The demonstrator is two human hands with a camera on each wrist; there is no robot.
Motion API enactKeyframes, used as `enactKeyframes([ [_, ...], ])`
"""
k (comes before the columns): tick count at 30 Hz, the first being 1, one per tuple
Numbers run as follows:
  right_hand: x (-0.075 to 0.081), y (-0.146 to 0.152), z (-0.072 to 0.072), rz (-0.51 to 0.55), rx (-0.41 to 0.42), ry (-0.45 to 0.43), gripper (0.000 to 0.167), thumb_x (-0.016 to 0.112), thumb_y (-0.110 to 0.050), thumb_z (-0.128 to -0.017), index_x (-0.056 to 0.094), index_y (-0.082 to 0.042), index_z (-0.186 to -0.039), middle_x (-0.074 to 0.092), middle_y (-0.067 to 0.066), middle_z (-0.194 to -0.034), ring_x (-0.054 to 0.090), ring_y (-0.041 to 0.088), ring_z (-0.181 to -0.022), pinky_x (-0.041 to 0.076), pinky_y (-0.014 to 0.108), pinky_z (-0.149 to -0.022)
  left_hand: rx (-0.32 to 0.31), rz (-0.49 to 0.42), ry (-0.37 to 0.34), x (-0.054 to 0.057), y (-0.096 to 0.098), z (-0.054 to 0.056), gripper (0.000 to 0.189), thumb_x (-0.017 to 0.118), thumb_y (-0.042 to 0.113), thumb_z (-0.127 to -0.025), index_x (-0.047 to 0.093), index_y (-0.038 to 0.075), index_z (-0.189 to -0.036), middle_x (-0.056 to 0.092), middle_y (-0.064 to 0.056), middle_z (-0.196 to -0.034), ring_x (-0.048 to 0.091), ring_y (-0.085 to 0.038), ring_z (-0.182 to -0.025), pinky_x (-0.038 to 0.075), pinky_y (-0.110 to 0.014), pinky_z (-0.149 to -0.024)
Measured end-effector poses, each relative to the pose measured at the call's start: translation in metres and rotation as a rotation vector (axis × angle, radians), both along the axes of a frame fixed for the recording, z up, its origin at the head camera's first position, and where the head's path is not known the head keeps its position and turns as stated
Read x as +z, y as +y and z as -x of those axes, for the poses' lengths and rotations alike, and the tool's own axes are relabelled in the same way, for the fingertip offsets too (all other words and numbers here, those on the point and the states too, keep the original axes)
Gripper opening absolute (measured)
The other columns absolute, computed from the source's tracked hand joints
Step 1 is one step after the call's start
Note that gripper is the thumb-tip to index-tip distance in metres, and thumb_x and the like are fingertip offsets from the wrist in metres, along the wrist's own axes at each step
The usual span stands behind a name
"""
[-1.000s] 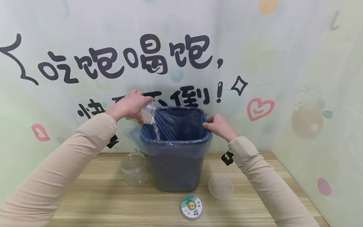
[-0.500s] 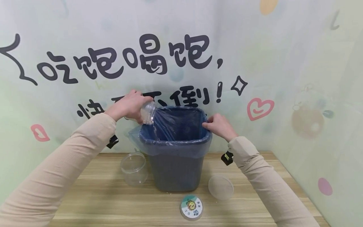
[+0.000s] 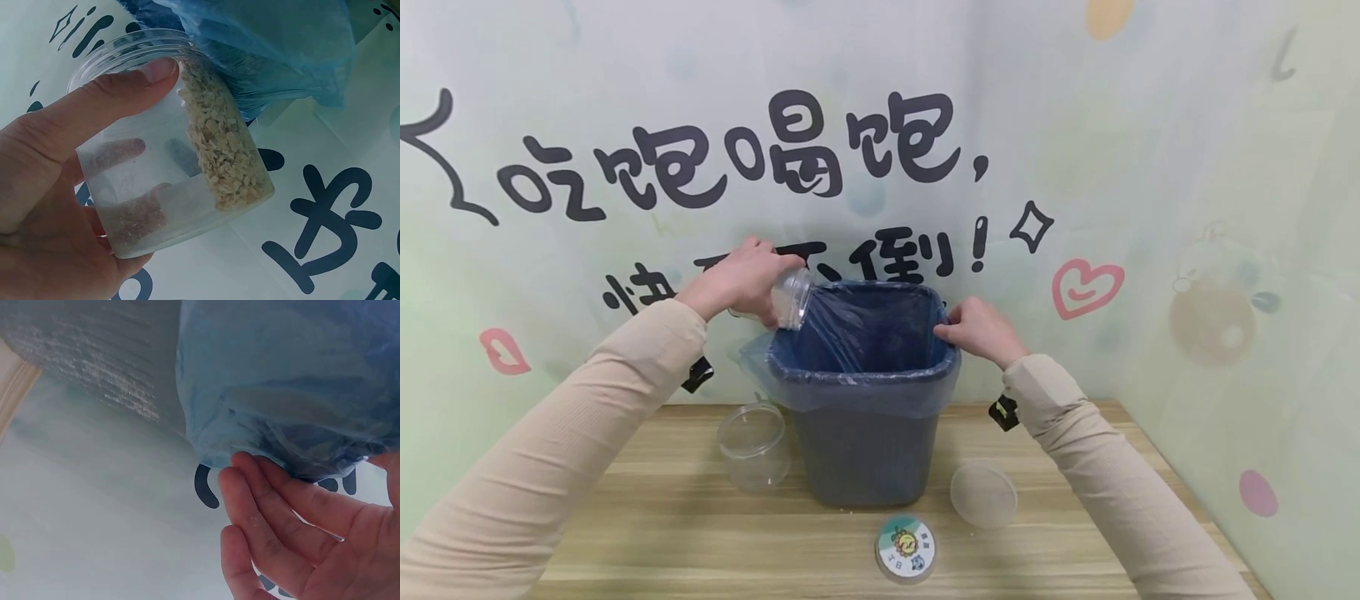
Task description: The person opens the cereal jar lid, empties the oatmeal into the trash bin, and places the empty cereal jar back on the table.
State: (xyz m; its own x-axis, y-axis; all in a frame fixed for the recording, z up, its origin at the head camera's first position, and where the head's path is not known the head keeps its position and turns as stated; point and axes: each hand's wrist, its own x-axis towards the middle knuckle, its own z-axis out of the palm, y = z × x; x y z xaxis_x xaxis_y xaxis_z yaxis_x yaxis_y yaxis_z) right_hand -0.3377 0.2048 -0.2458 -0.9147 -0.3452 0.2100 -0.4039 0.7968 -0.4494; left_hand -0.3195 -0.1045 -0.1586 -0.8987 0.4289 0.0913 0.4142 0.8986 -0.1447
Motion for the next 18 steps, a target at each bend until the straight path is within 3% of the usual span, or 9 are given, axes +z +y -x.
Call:
enactKeyframes([
  [9, 0.007, -0.0013, 0.0, -0.105, 0.021, 0.004, 0.026, 0.059, -0.018, -0.09, 0.066, -0.002, -0.07, 0.049, -0.002, -0.058, 0.046, 0.016, -0.056, 0.035, 0.029, -0.053, 0.018, -0.012, -0.005, -0.0005, 0.0001, 0.0011, 0.085, 0.09, 0.015, -0.061, 0.051, 0.011, -0.136, 0.052, -0.021, -0.123, 0.04, -0.039, -0.114, 0.037, -0.05, -0.097],
  [18, 0.007, -0.0014, 0.0013, -0.134, 0.022, 0.022, 0.025, 0.06, -0.017, -0.089, 0.066, -0.002, -0.07, 0.05, -0.002, -0.058, 0.047, 0.017, -0.056, 0.035, 0.029, -0.052, 0.037, 0.025, 0.005, -0.0004, 0.0046, 0.0012, 0.083, 0.089, 0.016, -0.063, 0.051, 0.011, -0.136, 0.051, -0.021, -0.123, 0.039, -0.039, -0.115, 0.036, -0.049, -0.1],
])
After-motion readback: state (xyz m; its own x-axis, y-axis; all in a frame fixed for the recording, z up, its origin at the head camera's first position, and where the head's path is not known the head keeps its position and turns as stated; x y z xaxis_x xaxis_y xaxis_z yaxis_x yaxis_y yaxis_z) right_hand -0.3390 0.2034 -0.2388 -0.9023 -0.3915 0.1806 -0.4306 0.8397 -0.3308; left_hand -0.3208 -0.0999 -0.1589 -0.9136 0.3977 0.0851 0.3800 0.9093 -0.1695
